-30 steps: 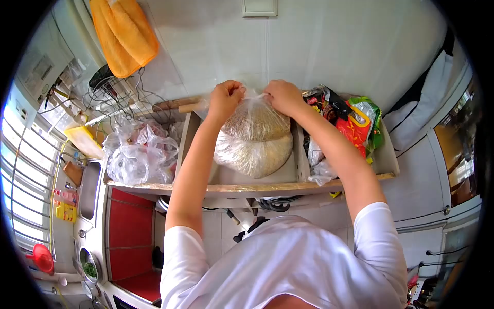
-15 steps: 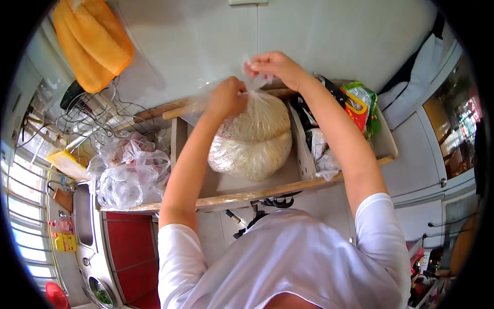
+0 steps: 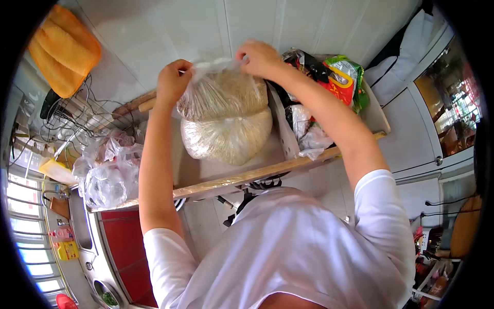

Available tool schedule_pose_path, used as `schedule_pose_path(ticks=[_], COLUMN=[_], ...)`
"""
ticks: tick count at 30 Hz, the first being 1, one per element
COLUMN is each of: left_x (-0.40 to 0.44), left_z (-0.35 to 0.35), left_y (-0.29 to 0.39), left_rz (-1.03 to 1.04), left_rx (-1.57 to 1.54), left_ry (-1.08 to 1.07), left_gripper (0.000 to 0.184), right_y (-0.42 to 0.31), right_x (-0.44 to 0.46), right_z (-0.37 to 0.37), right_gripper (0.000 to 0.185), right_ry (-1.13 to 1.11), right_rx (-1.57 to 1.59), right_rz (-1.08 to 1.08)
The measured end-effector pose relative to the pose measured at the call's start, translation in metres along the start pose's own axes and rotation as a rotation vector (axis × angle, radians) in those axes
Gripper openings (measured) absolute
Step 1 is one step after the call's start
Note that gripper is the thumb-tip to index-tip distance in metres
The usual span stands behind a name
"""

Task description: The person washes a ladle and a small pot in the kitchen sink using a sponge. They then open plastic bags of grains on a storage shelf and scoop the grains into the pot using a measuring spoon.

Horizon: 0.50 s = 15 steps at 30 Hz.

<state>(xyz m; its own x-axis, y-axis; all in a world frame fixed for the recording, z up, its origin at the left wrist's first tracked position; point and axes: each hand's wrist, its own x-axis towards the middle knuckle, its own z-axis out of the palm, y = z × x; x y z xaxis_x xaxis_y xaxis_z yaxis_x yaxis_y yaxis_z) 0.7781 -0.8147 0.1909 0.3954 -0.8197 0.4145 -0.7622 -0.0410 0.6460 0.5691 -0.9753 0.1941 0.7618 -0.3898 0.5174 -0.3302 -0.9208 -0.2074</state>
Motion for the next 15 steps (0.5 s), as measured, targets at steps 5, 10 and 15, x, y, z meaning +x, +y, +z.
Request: schedule_pose_path(ticks=[5, 10, 15], left_x=[-0.010, -0.025, -0.006], left_z=[-0.002, 0.018, 0.012], left_y=[0.013, 0.045, 0.036], left_rz=[-0.057, 0.336, -0.016], left_rx=[0.029, 0.232, -0.097], left_ry=[0.037, 0.027, 0.101], left_gripper=[0.020, 0.027, 0.023], right_y=[0.026, 0.023, 0.015], right_x=[-0.003, -0.001, -0.001], right_z=[-0.025, -0.032, -0.039], right_gripper=[0.030, 0.022, 0.028], right_ry=[-0.071, -0.196, -0.283], right_rx=[0.146, 0.516, 0.944], right_rz=[0.048, 0.082, 0.346])
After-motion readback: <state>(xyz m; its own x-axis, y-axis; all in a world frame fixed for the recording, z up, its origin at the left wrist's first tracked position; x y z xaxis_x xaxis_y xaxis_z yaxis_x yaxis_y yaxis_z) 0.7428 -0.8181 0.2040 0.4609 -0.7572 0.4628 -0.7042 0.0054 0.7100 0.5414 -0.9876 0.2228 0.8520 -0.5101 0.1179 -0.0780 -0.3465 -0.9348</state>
